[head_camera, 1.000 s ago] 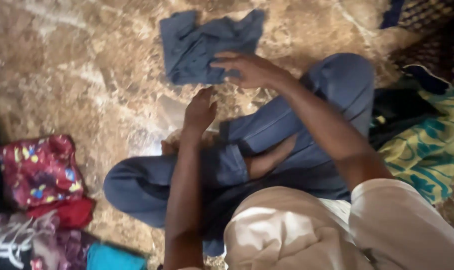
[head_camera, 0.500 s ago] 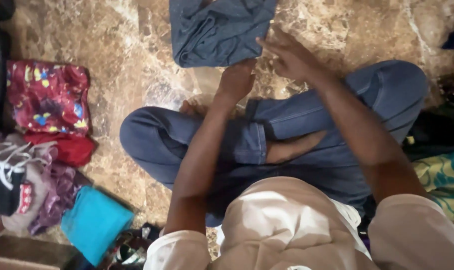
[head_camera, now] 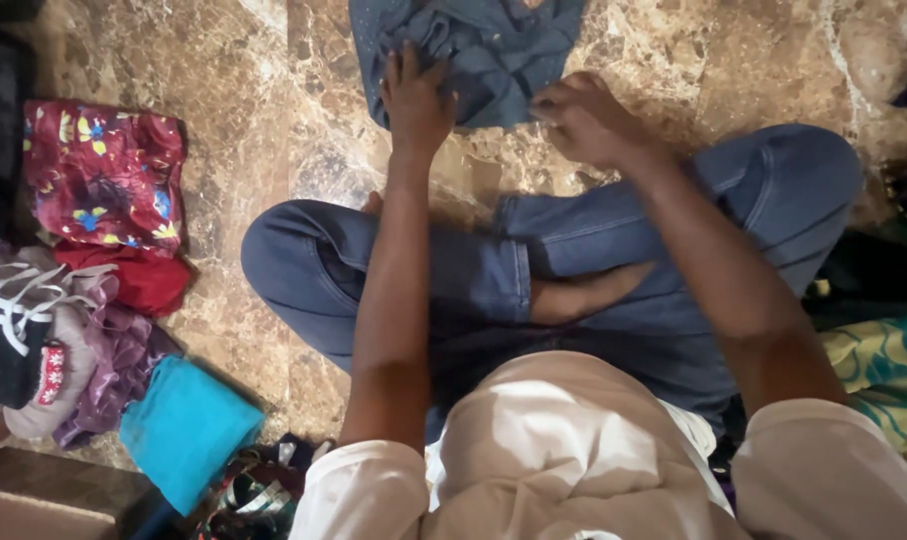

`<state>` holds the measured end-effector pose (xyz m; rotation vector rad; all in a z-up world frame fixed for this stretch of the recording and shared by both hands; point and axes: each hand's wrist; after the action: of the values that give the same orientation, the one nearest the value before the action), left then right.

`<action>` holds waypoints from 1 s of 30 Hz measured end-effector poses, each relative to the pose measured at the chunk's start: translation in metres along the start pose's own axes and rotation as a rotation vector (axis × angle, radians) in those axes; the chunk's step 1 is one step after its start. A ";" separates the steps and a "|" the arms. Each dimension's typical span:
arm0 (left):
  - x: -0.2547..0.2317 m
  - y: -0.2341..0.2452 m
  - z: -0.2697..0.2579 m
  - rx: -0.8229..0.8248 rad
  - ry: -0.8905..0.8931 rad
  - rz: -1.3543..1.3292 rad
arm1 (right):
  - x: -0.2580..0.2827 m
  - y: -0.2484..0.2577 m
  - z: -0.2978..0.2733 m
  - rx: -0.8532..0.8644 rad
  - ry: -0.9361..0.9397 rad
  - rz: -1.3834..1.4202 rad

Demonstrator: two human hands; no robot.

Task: Fold various pieces of clothing and fabric on a marble-patterned floor.

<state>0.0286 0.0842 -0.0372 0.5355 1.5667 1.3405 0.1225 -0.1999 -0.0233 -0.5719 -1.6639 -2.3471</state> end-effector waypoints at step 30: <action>-0.024 0.001 -0.008 -0.151 -0.202 0.031 | -0.037 0.031 -0.068 -0.285 -0.465 -0.179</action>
<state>0.0314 0.0609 -0.0281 0.5839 1.2871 1.3703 0.1549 -0.2762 -0.0315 -1.1409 -1.6102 -2.7646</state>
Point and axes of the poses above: each hand's wrist, its own z-axis towards the middle knuckle, its own y-axis out of the back of the hand, x = y × z, and after that the axes turned 11 degrees about y, right-handed
